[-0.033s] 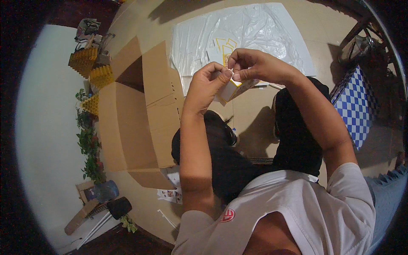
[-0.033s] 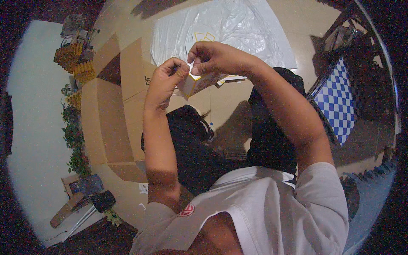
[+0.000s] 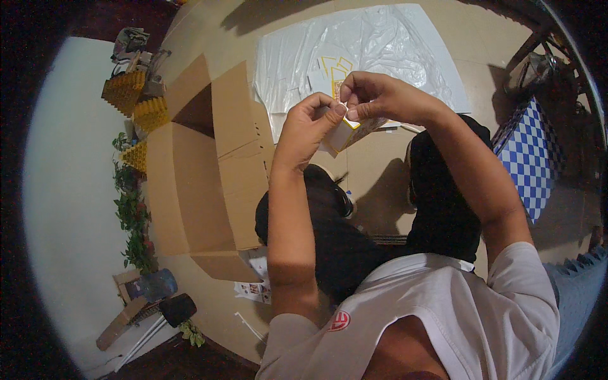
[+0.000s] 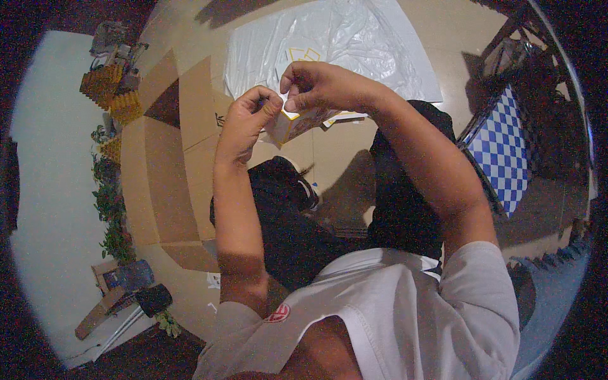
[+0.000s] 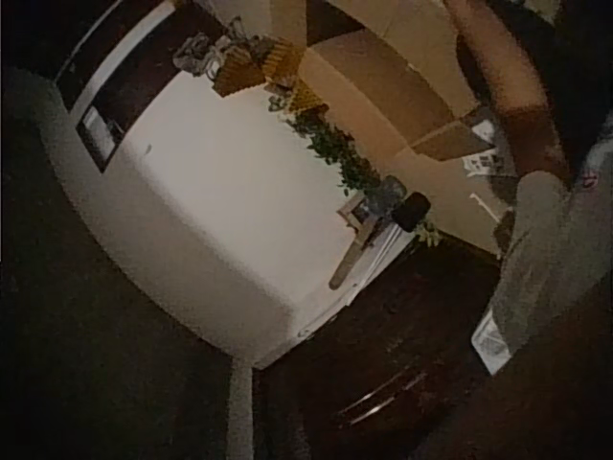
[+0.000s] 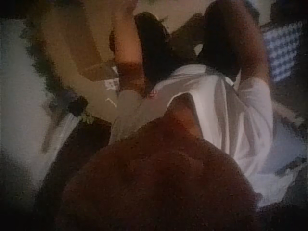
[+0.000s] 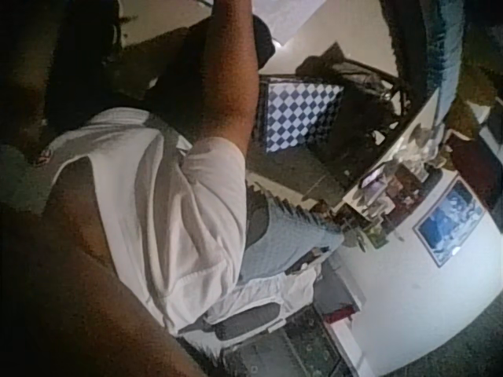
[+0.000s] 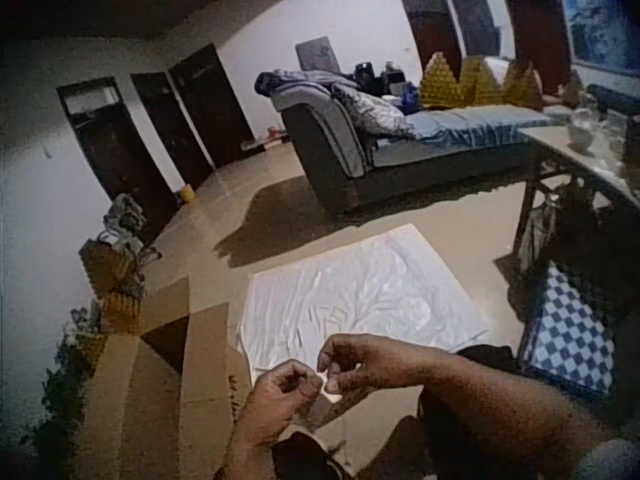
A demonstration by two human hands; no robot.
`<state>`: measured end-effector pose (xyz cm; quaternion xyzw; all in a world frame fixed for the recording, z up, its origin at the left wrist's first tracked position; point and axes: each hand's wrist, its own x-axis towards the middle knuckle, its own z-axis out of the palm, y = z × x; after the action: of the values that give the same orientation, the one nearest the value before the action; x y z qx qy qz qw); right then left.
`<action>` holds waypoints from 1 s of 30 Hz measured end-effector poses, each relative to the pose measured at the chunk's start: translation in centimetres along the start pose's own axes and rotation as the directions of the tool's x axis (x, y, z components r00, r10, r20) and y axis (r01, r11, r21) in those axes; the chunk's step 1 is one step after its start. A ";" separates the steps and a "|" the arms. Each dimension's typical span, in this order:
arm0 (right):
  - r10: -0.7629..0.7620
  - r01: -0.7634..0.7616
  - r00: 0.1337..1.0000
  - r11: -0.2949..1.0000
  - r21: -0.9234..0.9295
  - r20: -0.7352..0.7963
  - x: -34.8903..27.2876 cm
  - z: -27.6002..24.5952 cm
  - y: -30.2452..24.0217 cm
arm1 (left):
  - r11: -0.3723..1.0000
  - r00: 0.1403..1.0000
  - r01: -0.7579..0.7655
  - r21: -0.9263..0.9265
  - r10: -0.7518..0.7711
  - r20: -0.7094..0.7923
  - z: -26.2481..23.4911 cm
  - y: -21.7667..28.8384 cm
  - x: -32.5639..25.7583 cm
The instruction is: The person folds flat paper sheets into small rectangular boxes and secures the edges with adhesive tape. They repeatedly pick up sheets, fold them, apply tape, and place the finished boxes into a nearby cardboard box.
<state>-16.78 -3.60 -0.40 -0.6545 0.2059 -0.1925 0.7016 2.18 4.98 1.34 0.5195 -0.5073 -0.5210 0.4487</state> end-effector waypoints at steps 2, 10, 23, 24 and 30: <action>0.023 -0.023 1.000 0.999 -0.046 0.003 -0.1 -0.3 -0.2 | 0.998 0.999 0.050 0.049 -0.051 0.011 0.0 0.1 0.0; -0.101 0.117 0.992 0.954 -0.277 0.070 0.5 -0.5 -0.2 | 0.939 0.981 0.169 0.300 -0.189 0.040 0.2 -0.1 -0.2; -0.115 0.170 0.981 0.897 -0.408 0.156 1.0 -1.1 0.3 | 0.976 0.976 0.218 0.026 -0.218 0.024 0.9 -2.0 0.2; -0.202 0.222 0.975 0.869 -0.443 0.091 1.2 -1.2 0.4 | 0.975 0.974 0.224 -0.008 -0.223 0.025 0.8 -2.3 0.3; -0.636 0.133 0.644 0.640 -0.757 -0.425 1.8 -2.3 -0.2 | 0.883 0.956 0.046 -0.468 -0.175 -0.235 2.8 -3.5 0.9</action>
<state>-16.53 -6.55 -0.37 -0.7750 0.3373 -0.4801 0.2346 -0.44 4.55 -2.33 0.4937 -0.2737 -0.5748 0.5924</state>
